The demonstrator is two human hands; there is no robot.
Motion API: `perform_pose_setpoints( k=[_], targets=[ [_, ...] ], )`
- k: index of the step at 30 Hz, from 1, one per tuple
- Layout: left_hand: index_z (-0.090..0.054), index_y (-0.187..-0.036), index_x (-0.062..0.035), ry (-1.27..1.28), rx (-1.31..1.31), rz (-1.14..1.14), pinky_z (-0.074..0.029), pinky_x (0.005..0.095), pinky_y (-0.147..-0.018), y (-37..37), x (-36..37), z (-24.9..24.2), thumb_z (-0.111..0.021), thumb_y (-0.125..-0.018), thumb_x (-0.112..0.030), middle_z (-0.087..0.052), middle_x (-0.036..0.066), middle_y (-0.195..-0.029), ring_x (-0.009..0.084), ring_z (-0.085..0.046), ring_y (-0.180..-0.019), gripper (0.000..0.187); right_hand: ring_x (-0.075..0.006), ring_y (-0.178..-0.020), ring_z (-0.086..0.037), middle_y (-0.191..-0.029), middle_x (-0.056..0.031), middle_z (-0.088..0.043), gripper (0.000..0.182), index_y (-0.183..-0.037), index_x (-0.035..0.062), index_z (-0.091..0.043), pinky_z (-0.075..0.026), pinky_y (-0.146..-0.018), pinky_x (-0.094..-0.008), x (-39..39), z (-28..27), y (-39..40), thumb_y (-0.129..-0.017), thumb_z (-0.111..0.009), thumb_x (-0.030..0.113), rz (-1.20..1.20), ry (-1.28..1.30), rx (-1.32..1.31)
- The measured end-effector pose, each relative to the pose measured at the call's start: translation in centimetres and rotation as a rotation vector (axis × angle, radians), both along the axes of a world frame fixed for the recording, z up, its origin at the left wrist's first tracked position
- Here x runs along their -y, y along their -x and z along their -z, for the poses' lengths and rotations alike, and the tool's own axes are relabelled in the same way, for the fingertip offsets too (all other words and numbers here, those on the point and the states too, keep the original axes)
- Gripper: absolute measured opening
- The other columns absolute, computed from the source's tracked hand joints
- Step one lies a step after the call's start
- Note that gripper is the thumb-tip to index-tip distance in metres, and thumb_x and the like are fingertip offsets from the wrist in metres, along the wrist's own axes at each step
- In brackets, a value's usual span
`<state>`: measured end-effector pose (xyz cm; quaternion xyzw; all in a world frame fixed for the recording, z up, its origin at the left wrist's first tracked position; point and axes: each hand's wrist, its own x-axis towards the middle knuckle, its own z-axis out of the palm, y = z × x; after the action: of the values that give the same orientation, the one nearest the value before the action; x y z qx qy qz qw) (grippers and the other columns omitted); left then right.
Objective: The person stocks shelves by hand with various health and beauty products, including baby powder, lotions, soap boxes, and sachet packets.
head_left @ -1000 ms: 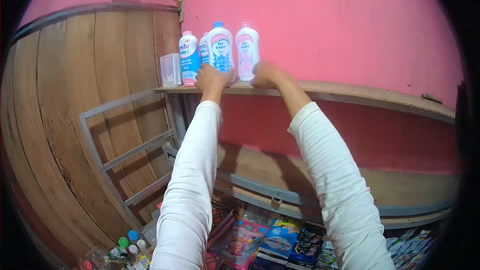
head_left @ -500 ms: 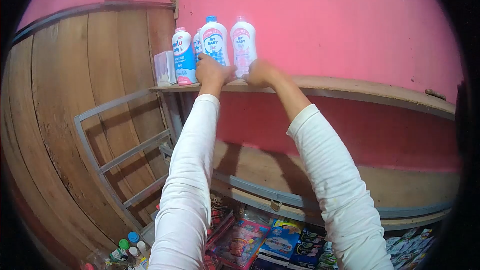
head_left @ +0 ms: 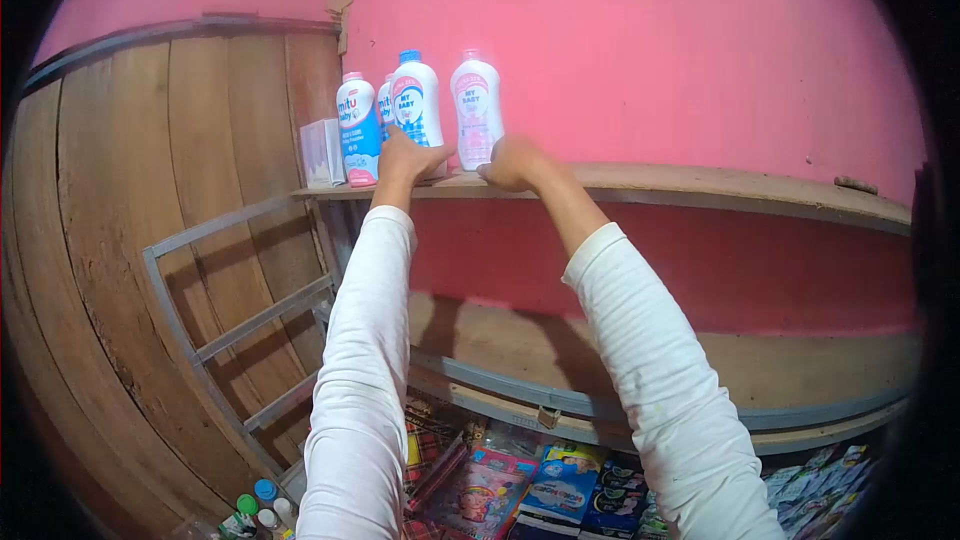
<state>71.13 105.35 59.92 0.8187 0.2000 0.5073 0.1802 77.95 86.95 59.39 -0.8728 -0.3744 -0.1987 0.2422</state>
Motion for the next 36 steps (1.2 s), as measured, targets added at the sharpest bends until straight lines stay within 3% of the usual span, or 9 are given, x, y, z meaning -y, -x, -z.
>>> perform_pose_setpoints(
  k=[4, 7, 11, 13, 16, 19, 28, 31, 36],
  targets=[
    [-0.031, -0.136, 0.0197, 0.012, -0.006, 0.011, -0.052, 0.0398, -0.095, 0.5, 0.2, 0.7, -0.083, -0.053, -0.059, -0.059, 0.033, -0.122, 0.0380, -0.062, -0.114, 0.126, -0.0383, -0.101, -0.065, -0.110, -0.0239, -0.068, 0.045, -0.104, -0.0010, -0.071, -0.050, -0.087, -0.0446, -0.1, 0.3, -0.4, -0.089, -0.063, 0.041, -0.008, 0.048, 0.167],
    [-0.037, -0.133, 0.0161, -0.052, 0.126, -0.275, -0.051, 0.0445, -0.093, 1.2, 2.6, 1.8, -0.084, -0.053, -0.058, -0.059, 0.032, -0.118, 0.0386, -0.058, -0.116, 0.119, -0.0324, -0.102, -0.067, -0.110, -0.0224, -0.069, 0.035, -0.113, 0.0018, -0.068, -0.052, -0.087, -0.0417, 0.5, -1.3, 1.2, -0.081, -0.064, 0.016, 0.033, 0.128, 0.009],
    [-0.054, -0.115, 0.0095, -0.493, 0.395, 0.078, -0.049, 0.0513, -0.085, 0.3, 5.4, 2.4, -0.072, -0.077, -0.028, -0.060, 0.031, -0.112, 0.0441, -0.058, -0.110, 0.056, -0.0289, -0.093, -0.067, -0.101, -0.0209, -0.069, 0.030, -0.108, 0.0026, -0.070, -0.051, -0.082, -0.0425, 0.1, -2.3, -0.4, -0.081, -0.060, 0.012, 0.075, 0.198, 0.011],
    [-0.065, -0.104, 0.0086, -0.302, 0.169, 0.229, -0.052, 0.0474, -0.086, -2.2, 6.3, 1.9, -0.066, -0.078, -0.017, -0.066, 0.031, -0.103, 0.0432, -0.066, -0.098, 0.036, -0.0280, -0.091, -0.067, -0.099, -0.0200, -0.069, 0.030, -0.108, 0.0029, -0.069, -0.051, -0.081, -0.0429, -0.2, -2.3, -1.2, -0.082, -0.058, 0.011, 0.066, 0.183, 0.019],
    [-0.068, -0.101, 0.0090, -0.293, -0.198, 0.117, -0.054, 0.0455, -0.083, -2.0, 7.1, 0.9, -0.067, -0.076, -0.013, -0.068, 0.031, -0.100, 0.0424, -0.068, -0.094, 0.034, -0.0283, -0.092, -0.067, -0.101, -0.0199, -0.069, 0.031, -0.111, 0.0030, -0.069, -0.050, -0.082, -0.0422, -1.0, -2.7, -2.3, -0.083, -0.056, 0.011, 0.078, 0.330, 0.024],
    [-0.067, -0.105, 0.0097, -0.268, -0.363, 0.160, -0.054, 0.0434, -0.082, -3.1, 6.5, 0.0, -0.069, -0.073, -0.012, -0.067, 0.031, -0.102, 0.0414, -0.068, -0.098, 0.038, -0.0289, -0.092, -0.067, -0.102, -0.0203, -0.069, 0.032, -0.113, 0.0041, -0.069, -0.050, -0.083, -0.0413, 0.0, -2.2, -0.5, -0.084, -0.056, 0.012, 0.104, 0.097, -0.144],
    [-0.069, -0.110, 0.0040, -0.239, -0.519, 0.130, -0.052, 0.0411, -0.092, -4.1, 5.5, -0.5, -0.060, -0.081, -0.010, -0.064, 0.027, -0.118, 0.0374, -0.063, -0.113, 0.034, -0.0283, -0.100, -0.064, -0.115, -0.0192, -0.067, 0.042, -0.128, 0.0040, -0.059, -0.049, -0.089, -0.0404, 0.2, -2.2, 0.9, -0.087, -0.055, 0.012, 0.136, 0.160, -0.166],
    [-0.068, -0.112, 0.0038, -0.221, -0.554, 0.139, -0.052, 0.0411, -0.092, -3.9, 5.7, -0.6, -0.059, -0.082, -0.010, -0.064, 0.026, -0.120, 0.0370, -0.063, -0.113, 0.034, -0.0255, -0.073, -0.060, -0.087, -0.0171, -0.067, 0.026, -0.101, -0.0020, -0.069, -0.048, -0.068, -0.0435, -0.3, -1.5, 0.1, -0.090, -0.051, 0.013, 0.095, 0.167, 0.006],
    [-0.067, -0.111, 0.0067, -0.224, -0.527, 0.153, -0.052, 0.0417, -0.088, -3.7, 5.8, -0.6, -0.060, -0.081, -0.012, -0.065, 0.028, -0.117, 0.0371, -0.065, -0.108, 0.036, -0.0270, -0.075, -0.061, -0.089, -0.0179, -0.068, 0.025, -0.099, -0.0008, -0.070, -0.049, -0.069, -0.0431, 0.0, -1.6, 0.5, -0.090, -0.052, 0.014, 0.117, 0.155, -0.004]
  ],
)
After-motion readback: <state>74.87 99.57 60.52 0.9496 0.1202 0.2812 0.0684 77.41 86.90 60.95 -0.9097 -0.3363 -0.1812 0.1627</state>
